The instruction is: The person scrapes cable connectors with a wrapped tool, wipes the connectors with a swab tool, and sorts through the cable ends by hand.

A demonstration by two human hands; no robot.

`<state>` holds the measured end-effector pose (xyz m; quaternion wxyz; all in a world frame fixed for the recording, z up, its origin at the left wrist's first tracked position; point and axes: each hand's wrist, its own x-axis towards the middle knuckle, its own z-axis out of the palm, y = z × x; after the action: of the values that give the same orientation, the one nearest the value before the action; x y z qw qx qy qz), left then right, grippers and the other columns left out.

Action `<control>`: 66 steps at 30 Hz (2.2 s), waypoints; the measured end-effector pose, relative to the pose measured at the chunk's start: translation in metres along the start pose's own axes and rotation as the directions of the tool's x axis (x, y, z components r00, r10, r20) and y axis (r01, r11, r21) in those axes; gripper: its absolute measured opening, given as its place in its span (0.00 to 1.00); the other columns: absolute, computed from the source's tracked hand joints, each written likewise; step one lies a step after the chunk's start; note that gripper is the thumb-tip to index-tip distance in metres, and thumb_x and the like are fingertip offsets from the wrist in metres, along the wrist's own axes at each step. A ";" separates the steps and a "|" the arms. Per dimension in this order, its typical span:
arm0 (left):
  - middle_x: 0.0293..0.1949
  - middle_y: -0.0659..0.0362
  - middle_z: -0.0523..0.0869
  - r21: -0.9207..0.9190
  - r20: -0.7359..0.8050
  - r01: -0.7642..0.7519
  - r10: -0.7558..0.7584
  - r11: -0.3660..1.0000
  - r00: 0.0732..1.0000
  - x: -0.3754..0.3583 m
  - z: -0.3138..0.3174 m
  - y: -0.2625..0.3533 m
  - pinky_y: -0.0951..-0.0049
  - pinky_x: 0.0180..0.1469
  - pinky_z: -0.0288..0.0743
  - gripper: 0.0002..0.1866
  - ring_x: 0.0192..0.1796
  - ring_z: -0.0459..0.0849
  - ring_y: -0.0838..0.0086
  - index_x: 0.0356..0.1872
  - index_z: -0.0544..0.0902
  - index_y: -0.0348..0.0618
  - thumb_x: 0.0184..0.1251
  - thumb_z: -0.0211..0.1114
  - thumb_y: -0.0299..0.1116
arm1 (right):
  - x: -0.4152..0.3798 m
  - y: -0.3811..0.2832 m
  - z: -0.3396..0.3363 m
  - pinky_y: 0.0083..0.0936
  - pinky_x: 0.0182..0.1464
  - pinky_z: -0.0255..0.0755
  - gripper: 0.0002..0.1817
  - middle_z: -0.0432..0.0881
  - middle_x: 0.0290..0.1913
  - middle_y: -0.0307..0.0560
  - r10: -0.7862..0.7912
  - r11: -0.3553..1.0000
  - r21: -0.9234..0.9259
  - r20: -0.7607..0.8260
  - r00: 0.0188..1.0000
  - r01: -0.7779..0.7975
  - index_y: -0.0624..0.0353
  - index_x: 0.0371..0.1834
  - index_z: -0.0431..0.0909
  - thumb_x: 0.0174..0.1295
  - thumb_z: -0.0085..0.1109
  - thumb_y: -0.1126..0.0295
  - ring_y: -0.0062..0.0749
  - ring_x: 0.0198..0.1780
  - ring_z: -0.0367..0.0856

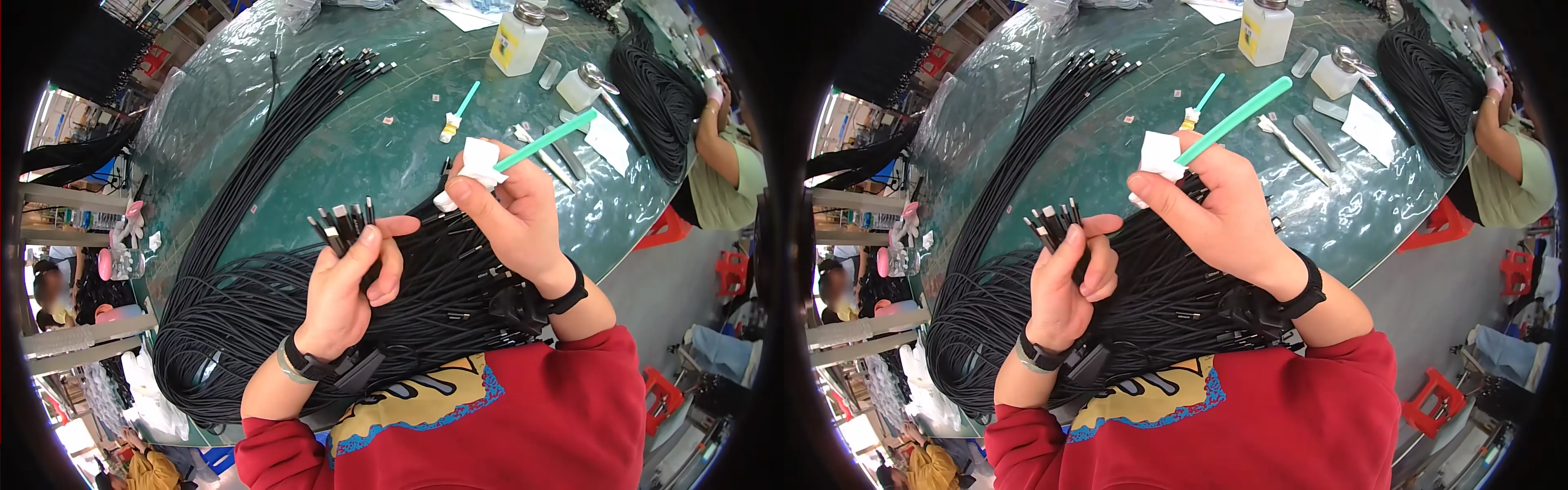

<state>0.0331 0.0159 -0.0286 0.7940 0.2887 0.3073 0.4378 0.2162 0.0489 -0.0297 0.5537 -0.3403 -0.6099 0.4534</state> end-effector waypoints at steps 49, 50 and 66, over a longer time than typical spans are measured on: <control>0.19 0.61 0.76 0.416 -0.237 -0.012 0.121 0.909 0.964 -0.005 0.018 -0.009 0.87 0.17 0.50 0.15 0.16 0.59 0.89 0.46 0.74 0.29 0.62 0.53 0.28 | 0.010 0.009 0.004 0.21 0.26 0.61 0.07 0.71 0.23 0.44 -0.296 0.882 -0.339 0.141 0.945 0.327 0.63 0.28 0.73 0.47 0.61 0.76 0.31 0.24 0.69; 0.19 0.61 0.76 0.389 -0.241 -0.012 0.114 0.921 0.964 -0.005 0.017 -0.009 0.87 0.17 0.50 0.14 0.15 0.59 0.89 0.46 0.74 0.29 0.62 0.53 0.28 | 0.009 0.011 0.004 0.21 0.26 0.60 0.07 0.71 0.23 0.43 -0.295 0.878 -0.346 0.155 0.943 0.331 0.63 0.28 0.73 0.47 0.61 0.76 0.31 0.24 0.69; 0.20 0.61 0.77 0.368 -0.208 -0.021 0.104 0.930 0.973 -0.005 0.018 -0.006 0.87 0.16 0.49 0.13 0.15 0.58 0.89 0.44 0.75 0.30 0.62 0.54 0.28 | 0.009 0.008 0.000 0.19 0.27 0.61 0.06 0.72 0.25 0.42 -0.278 0.872 -0.394 0.091 0.956 0.291 0.64 0.29 0.73 0.48 0.60 0.76 0.27 0.26 0.70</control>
<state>0.0478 0.0058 -0.0202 0.6728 0.3889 0.4611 0.4284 0.2140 0.0602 -0.0336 0.5225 -0.3465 -0.7422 0.2369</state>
